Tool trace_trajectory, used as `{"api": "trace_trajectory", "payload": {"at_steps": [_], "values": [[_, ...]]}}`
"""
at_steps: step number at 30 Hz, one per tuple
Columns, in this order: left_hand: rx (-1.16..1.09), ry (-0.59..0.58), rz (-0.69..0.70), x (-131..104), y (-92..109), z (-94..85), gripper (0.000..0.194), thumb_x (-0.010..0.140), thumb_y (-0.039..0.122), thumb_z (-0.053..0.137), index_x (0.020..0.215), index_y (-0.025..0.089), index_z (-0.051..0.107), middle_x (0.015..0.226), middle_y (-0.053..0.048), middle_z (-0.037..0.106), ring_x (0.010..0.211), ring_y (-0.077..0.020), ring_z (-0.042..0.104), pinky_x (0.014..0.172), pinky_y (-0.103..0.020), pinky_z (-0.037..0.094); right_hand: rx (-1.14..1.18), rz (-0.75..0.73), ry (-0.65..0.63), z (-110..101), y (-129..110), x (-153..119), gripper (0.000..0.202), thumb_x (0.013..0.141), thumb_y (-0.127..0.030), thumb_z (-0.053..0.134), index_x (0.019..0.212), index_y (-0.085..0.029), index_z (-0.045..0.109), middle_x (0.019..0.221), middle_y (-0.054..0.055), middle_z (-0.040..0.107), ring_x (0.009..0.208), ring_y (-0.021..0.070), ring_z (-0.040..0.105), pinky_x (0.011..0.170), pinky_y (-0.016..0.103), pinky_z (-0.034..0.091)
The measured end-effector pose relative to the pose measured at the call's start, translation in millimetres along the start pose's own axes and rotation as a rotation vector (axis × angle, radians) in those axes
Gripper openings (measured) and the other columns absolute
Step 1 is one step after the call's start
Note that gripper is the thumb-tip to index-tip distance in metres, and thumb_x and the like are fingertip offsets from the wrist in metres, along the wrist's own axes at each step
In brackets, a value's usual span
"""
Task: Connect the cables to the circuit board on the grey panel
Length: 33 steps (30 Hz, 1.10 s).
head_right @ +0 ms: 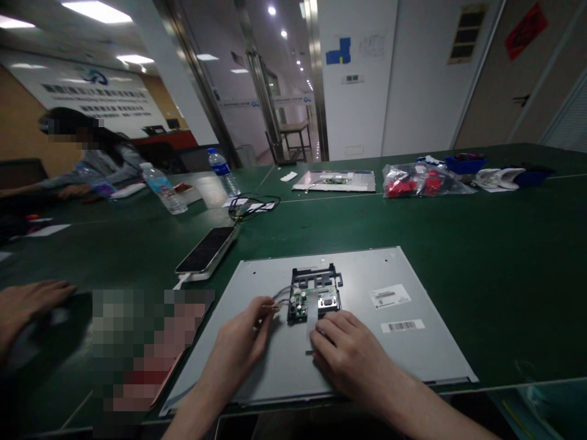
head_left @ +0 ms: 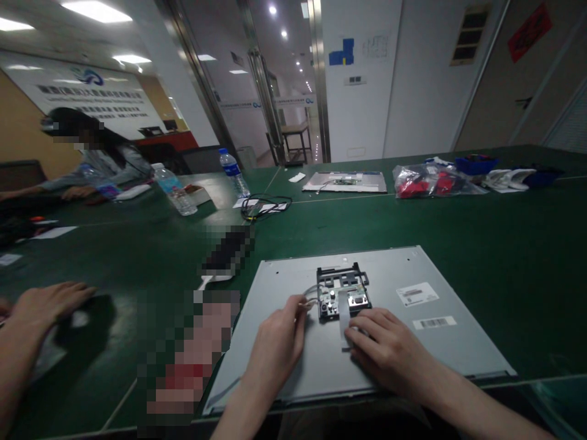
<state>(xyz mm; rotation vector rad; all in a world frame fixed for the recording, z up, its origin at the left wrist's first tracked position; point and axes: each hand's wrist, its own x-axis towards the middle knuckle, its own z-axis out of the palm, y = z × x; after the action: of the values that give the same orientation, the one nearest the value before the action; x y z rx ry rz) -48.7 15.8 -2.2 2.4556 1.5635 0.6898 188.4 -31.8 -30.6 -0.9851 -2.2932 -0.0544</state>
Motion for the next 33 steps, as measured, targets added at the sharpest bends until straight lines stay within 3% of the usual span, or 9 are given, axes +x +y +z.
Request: {"api": "trace_trajectory", "payload": {"at_steps": [3,7,18,24,33], "values": [[0.048,-0.021,-0.016,-0.6,1.6,3.0,0.011,0.097,0.022,0.041,0.1,0.021,0.052,0.082,-0.004,0.071,0.071,-0.0218,0.07,0.063,-0.03,0.05,0.0,-0.008,0.012,0.2,0.1,0.4,0.024,0.093,-0.016,0.054,0.115,-0.014,0.061,0.108,0.009,0.066,0.103,0.0252,0.057,0.09,0.042,0.047],[0.149,0.02,0.08,-1.4,2.1,4.3,0.018,0.098,0.02,0.039,0.1,0.021,0.056,0.078,-0.004,0.069,0.068,-0.0222,0.068,0.061,-0.03,0.048,-0.001,-0.01,0.001,1.1,0.6,0.1,0.023,0.093,-0.016,0.054,0.115,-0.013,0.061,0.108,0.009,0.066,0.103,0.0253,0.057,0.091,0.041,0.047],[0.238,0.091,0.215,-2.7,-1.2,6.7,0.03,0.089,0.009,0.046,0.112,0.021,0.063,0.089,-0.004,0.074,0.073,-0.0224,0.068,0.067,-0.033,0.05,-0.013,-0.018,0.011,0.6,0.9,0.6,0.024,0.09,-0.015,0.056,0.113,-0.015,0.062,0.107,0.009,0.066,0.102,0.0243,0.058,0.088,0.04,0.048],[0.212,0.07,0.291,-1.5,0.3,7.6,0.036,0.087,0.008,0.049,0.117,0.022,0.064,0.107,-0.006,0.074,0.087,-0.0226,0.07,0.074,-0.035,0.054,-0.009,-0.012,0.022,1.9,0.8,0.5,0.023,0.091,-0.016,0.055,0.113,-0.015,0.062,0.106,0.009,0.067,0.102,0.0242,0.058,0.089,0.04,0.048],[0.162,-0.004,0.254,1.5,-0.9,5.9,0.043,0.082,0.003,0.057,0.119,0.022,0.066,0.116,-0.005,0.071,0.093,-0.0237,0.066,0.081,-0.038,0.056,-0.02,-0.012,-0.005,1.4,1.5,-0.3,0.023,0.091,-0.016,0.057,0.114,-0.016,0.061,0.107,0.01,0.067,0.103,0.024,0.059,0.09,0.04,0.049]]}}
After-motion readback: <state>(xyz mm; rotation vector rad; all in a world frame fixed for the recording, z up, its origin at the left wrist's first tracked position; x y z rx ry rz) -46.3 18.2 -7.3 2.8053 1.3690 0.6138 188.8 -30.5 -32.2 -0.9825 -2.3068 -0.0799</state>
